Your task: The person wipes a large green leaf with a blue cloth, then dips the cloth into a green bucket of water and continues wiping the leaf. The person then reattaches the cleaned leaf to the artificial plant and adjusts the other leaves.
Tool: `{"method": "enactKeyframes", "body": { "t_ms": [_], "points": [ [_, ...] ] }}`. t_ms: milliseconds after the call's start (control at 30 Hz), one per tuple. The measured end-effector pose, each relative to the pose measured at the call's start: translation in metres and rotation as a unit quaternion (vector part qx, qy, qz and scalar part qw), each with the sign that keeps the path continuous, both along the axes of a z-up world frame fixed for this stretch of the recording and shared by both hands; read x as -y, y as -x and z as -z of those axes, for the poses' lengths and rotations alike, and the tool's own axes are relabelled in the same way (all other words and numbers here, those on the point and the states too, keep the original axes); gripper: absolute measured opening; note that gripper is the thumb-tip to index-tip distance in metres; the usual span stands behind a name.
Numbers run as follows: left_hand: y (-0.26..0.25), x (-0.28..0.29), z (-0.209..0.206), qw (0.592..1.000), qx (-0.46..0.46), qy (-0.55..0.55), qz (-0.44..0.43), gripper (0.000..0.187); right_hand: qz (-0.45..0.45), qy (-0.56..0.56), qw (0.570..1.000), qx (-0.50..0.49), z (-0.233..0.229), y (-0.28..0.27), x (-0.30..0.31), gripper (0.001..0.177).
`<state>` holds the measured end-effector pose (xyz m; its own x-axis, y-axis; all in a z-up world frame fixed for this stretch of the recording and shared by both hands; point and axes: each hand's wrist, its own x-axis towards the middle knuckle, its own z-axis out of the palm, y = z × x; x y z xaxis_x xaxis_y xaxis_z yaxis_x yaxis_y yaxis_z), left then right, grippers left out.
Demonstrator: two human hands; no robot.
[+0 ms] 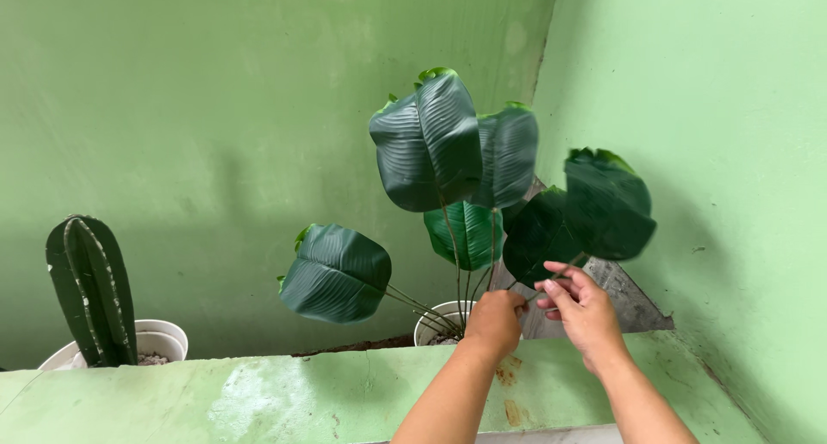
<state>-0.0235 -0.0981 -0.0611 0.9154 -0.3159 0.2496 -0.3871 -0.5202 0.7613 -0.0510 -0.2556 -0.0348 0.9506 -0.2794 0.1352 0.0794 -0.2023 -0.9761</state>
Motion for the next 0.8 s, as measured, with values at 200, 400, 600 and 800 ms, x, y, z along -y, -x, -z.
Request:
{"method": "enactKeyframes", "body": {
  "t_ms": [200, 400, 600, 800],
  "points": [
    [-0.002, 0.005, 0.005, 0.997, -0.014, -0.071, 0.021, 0.026, 0.038, -0.046, 0.998, 0.023, 0.014, 0.009, 0.006, 0.021],
    [-0.001, 0.012, 0.015, 0.997, 0.005, -0.075, 0.010, 0.028, 0.142, 0.102, 0.985, 0.016, 0.018, 0.008, -0.007, 0.018],
    [0.002, 0.011, 0.018, 0.998, 0.037, -0.049, 0.000, 0.024, 0.236, 0.213, 0.946, 0.069, 0.030, 0.003, -0.025, 0.019],
    [0.007, 0.013, 0.014, 0.997, 0.006, -0.080, 0.011, 0.031, 0.257, 0.167, 0.949, 0.074, 0.037, 0.002, -0.022, 0.017]
  ]
}}
